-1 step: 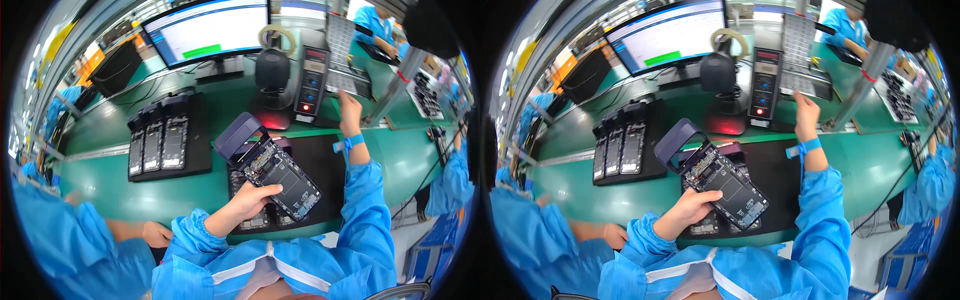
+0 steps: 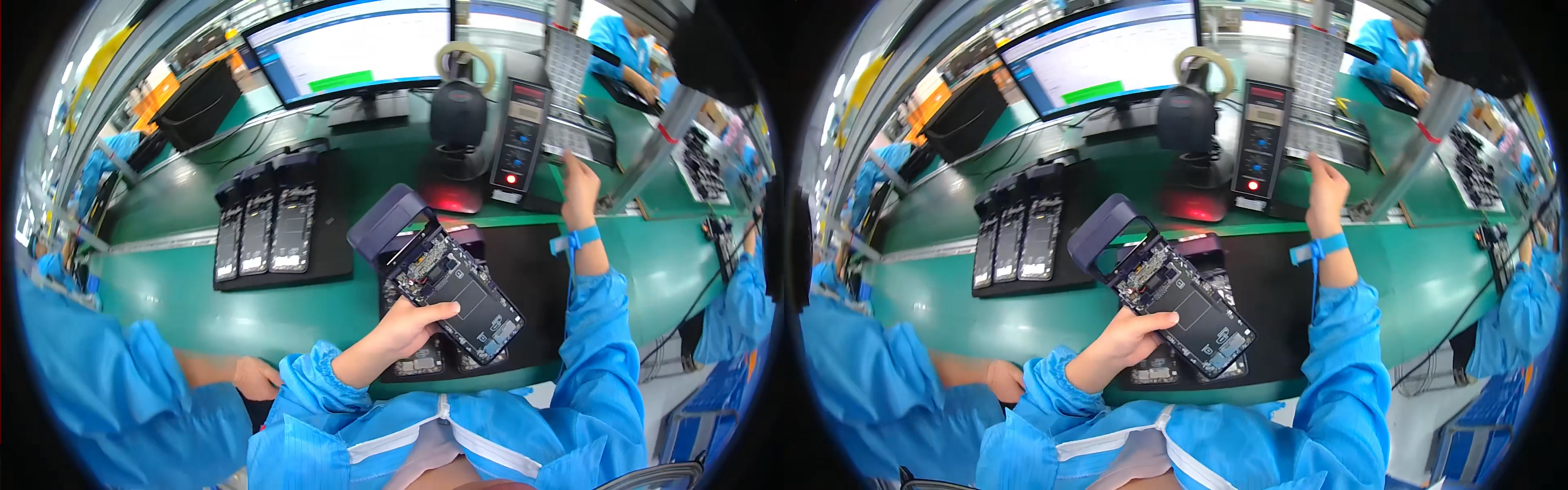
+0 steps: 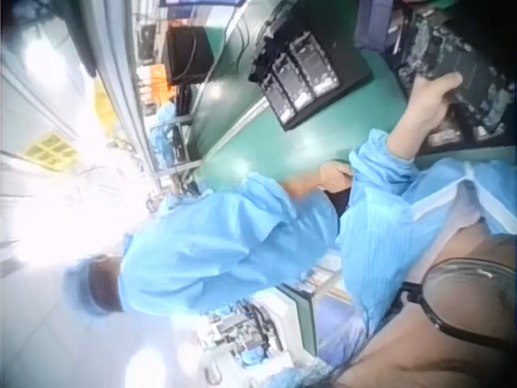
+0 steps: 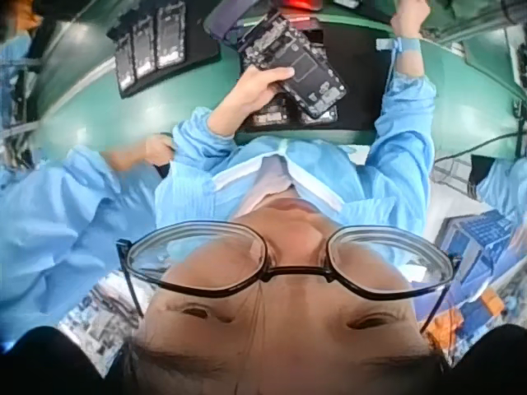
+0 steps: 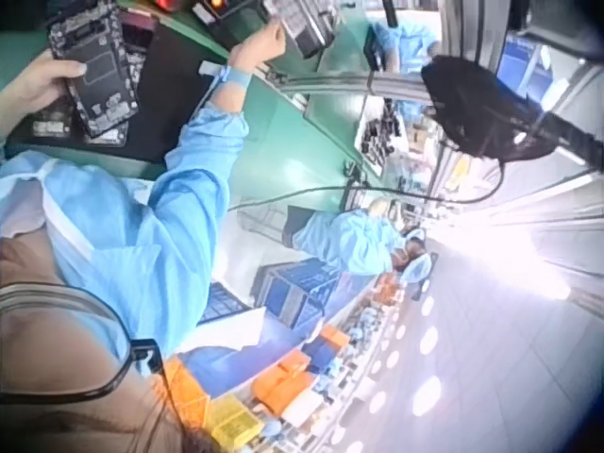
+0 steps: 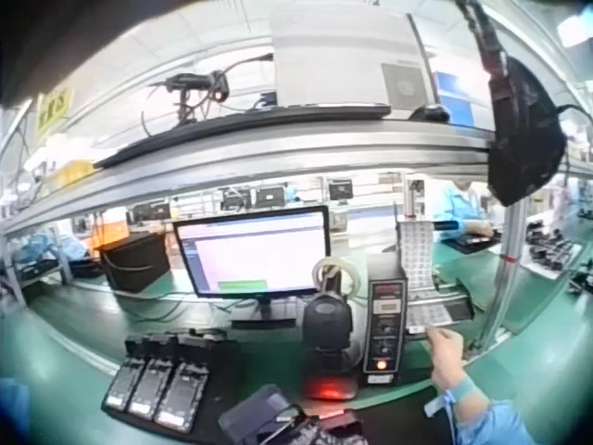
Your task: The person assembles electronic devices at a factory workstation. They pick up a device, scan a barcode, apply a label, and place it into a multi-slot tray. This process is repeated for multiple devices throughout the clip.
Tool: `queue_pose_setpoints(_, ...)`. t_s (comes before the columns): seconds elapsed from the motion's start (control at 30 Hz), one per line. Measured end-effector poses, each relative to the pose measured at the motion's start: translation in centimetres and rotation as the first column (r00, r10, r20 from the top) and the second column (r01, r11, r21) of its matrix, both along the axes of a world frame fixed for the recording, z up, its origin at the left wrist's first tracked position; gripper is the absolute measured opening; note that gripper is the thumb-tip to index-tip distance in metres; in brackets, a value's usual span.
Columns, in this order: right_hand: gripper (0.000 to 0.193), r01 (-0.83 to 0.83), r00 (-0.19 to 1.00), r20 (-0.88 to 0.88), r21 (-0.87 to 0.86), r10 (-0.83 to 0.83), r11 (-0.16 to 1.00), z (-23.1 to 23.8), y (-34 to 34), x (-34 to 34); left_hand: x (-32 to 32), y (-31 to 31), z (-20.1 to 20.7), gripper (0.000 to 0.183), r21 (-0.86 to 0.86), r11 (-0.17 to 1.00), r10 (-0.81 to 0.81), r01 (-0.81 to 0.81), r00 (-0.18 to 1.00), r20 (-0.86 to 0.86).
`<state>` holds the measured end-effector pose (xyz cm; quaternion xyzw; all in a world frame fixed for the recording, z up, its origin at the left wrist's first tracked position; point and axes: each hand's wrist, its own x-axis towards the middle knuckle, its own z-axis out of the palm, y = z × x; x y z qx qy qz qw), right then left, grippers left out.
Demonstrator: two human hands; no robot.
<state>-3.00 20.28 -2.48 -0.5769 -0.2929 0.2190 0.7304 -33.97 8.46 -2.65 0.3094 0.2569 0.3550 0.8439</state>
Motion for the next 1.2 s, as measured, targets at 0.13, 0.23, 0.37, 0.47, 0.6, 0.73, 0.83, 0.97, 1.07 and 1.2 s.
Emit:
queue_pose_setpoints(0.13, 0.023, -0.159, 0.976, -0.119, 0.166, 0.18, 0.973, 1.6, -1.4, -7.1, -2.9, 0.5, 1.1, 0.033, -0.004, 0.993, 0.119, -0.119, 0.992, 0.046)
queue_pose_setpoints(0.23, 0.025, -0.462, 0.887, -0.023, -0.084, 0.461, 0.883, 1.5, -0.6, -12.2, -2.8, 1.9, 2.6, 0.032, 0.026, 0.972, 0.23, -0.233, 0.969, 0.089)
queue_pose_setpoints(0.37, 0.026, -0.556, 0.811, -0.215, 0.007, 0.544, 0.831, 0.7, 1.4, -13.2, -1.3, 5.7, 3.4, 0.028, 0.001, 0.933, 0.356, -0.36, 0.922, 0.15)
queue_pose_setpoints(0.47, 0.033, -0.279, 0.913, -0.246, 0.208, 0.326, 0.937, 0.7, 0.8, -12.9, 0.4, 9.9, 3.2, 0.02, -0.036, 0.883, 0.467, -0.468, 0.871, 0.154)
queue_pose_setpoints(0.6, 0.03, -0.189, 0.901, -0.266, 0.472, 0.343, 0.861, 3.4, -1.3, -10.9, 1.6, 13.3, 2.3, 0.021, -0.072, 0.86, 0.51, -0.506, 0.84, 0.183)
queue_pose_setpoints(0.73, 0.027, -0.222, 0.933, -0.109, 0.571, 0.342, 0.79, 5.7, -3.8, -10.8, 1.5, 12.8, 1.9, 0.023, -0.01, 0.846, 0.527, -0.533, 0.835, 0.159)
queue_pose_setpoints(0.83, 0.019, -0.436, 0.898, 0.197, 0.518, 0.393, 0.736, 6.9, -6.1, -11.4, 1.7, 8.7, 3.1, 0.027, 0.167, 0.834, 0.505, -0.526, 0.85, 0.153)
queue_pose_setpoints(0.97, 0.03, -0.682, 0.72, 0.462, 0.333, 0.518, 0.651, 9.3, -10.7, -14.2, 0.7, 3.3, 3.3, 0.044, 0.817, 0.552, 0.558, -0.168, 0.802, -0.213)
queue_pose_setpoints(1.07, 0.039, -0.833, 0.548, 0.616, 0.342, 0.566, 0.434, 8.7, -12.3, -14.3, 0.0, 1.4, 2.8, 0.05, 0.762, 0.646, 0.409, -0.038, 0.86, -0.304)
queue_pose_setpoints(1.2, 0.039, -0.871, 0.492, 0.652, 0.376, 0.578, 0.318, 8.8, -12.3, -15.1, -0.9, 1.5, 2.7, 0.057, 0.717, 0.697, 0.324, 0.004, 0.89, -0.32)
